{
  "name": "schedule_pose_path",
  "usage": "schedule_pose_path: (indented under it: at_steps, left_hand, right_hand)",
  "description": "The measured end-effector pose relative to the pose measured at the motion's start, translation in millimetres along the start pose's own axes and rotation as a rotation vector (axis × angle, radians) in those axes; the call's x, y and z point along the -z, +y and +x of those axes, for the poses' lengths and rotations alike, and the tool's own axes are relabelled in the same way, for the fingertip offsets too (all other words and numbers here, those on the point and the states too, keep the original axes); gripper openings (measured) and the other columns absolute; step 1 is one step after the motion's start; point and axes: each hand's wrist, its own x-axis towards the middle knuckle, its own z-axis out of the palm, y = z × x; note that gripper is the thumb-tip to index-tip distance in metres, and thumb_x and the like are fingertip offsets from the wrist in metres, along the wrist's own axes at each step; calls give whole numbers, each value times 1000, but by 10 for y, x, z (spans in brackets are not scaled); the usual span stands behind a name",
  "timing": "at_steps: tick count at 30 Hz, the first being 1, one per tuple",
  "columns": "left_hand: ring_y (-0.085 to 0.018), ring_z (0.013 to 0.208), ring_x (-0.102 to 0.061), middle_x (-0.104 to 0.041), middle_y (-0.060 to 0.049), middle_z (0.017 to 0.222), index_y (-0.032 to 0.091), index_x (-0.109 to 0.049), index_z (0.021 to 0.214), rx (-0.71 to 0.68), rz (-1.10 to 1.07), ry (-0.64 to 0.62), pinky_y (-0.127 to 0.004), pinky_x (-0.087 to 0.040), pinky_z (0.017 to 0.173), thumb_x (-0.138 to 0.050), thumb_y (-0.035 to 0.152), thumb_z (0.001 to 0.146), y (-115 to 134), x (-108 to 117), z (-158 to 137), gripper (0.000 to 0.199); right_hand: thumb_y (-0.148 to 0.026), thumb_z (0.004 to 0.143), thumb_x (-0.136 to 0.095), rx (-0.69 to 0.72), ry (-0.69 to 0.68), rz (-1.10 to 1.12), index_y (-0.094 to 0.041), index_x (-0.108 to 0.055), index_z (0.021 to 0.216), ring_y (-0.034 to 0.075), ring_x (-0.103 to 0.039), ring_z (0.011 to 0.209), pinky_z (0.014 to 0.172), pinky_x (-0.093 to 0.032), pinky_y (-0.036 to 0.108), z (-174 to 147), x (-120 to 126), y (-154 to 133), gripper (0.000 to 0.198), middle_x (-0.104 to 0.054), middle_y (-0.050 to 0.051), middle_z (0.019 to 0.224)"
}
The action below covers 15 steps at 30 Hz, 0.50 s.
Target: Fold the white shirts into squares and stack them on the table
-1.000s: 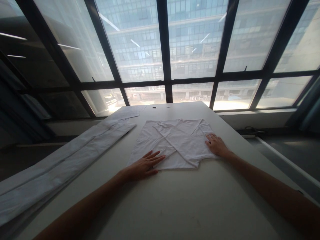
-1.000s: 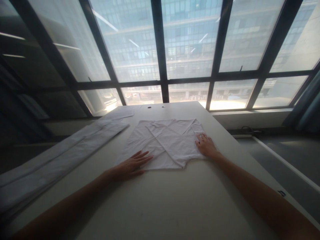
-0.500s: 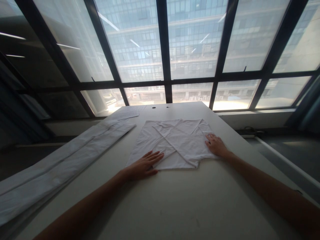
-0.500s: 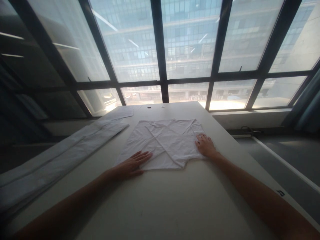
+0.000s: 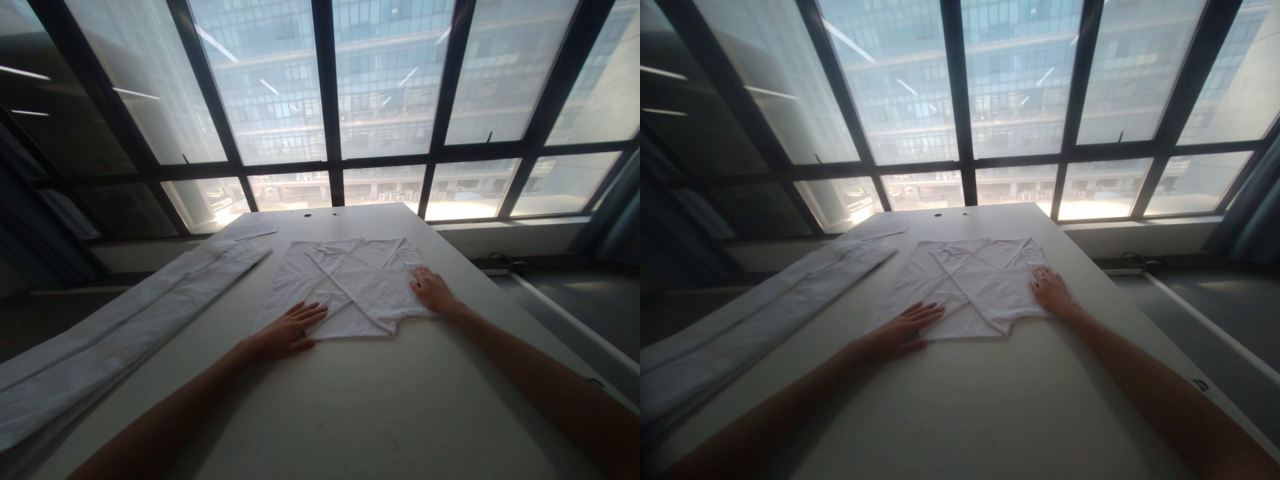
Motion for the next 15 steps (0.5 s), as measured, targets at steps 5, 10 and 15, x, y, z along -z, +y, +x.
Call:
schedule_pose_path:
  at_steps: [5,10,15]
  left_hand:
    - [-27,159,-17,-21,2,171,39,-12,167,6,4,3,-47,-10,131,-40,62,107,7,7,0,70]
    - [-28,159,-18,-21,0,171,38,-14,167,-4,-17,11,-48,-9,131,-43,58,107,-2,-1,1,70]
    - [-28,159,-15,-18,0,172,37,-12,168,1,-29,-7,-50,-7,131,-43,58,107,-15,-10,3,71]
  right_hand:
    - [-33,105,-33,7,-7,1,-7,-49,154,35,-39,150,121,-31,53,1,5,4,58,-45,23,159]
    - [-33,105,-34,5,10,12,-8,-49,154,34,-40,149,121,-31,53,7,-18,13,56,-46,22,159]
    - [-33,105,-37,15,33,25,-8,-50,153,35,-41,148,120,-33,54,18,-59,38,56,-47,23,158]
